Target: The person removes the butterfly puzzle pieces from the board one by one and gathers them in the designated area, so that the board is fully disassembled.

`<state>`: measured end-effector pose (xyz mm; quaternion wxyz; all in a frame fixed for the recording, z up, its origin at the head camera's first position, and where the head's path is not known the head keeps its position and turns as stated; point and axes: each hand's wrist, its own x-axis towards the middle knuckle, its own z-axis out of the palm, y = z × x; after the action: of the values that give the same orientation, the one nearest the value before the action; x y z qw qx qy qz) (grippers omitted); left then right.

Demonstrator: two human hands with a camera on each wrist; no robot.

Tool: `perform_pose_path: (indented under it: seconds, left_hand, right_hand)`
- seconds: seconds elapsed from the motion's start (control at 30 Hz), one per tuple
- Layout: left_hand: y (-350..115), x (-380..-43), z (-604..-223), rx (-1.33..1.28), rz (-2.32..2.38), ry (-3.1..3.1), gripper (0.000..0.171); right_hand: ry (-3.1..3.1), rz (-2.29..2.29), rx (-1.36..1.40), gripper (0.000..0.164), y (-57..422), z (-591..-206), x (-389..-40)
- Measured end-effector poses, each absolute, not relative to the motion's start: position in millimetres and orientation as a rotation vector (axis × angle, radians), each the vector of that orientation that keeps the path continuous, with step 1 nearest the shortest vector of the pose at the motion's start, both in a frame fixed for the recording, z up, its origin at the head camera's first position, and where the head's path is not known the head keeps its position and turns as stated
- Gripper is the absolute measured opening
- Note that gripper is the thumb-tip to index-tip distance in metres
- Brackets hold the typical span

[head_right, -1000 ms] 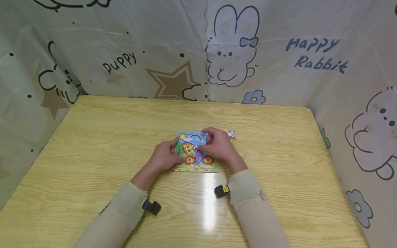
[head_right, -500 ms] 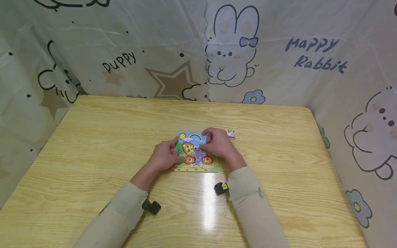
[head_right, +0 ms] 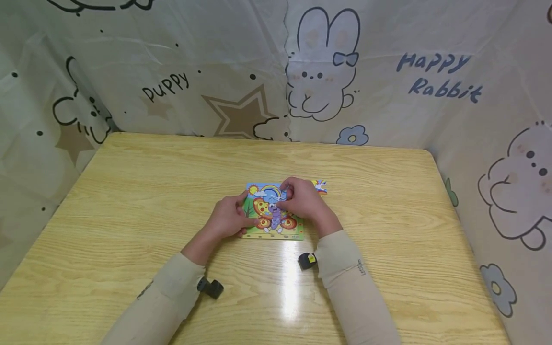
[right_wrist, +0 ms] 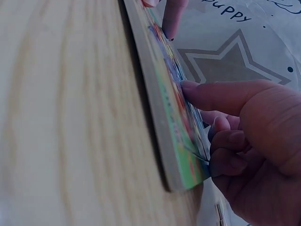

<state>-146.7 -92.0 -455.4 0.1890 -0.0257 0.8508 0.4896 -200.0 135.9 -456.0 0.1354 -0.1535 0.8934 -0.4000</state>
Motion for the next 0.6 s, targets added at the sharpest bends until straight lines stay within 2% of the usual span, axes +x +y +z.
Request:
perform_pose_path:
  seconds: [0.6]
  left_hand:
    - [-92.0, -145.8, -454.6, -0.072, 1.378, 2.388, 0.096]
  right_hand:
    - [2.639, -1.244, -0.529, 0.035, 139.4, -461.8, -196.3]
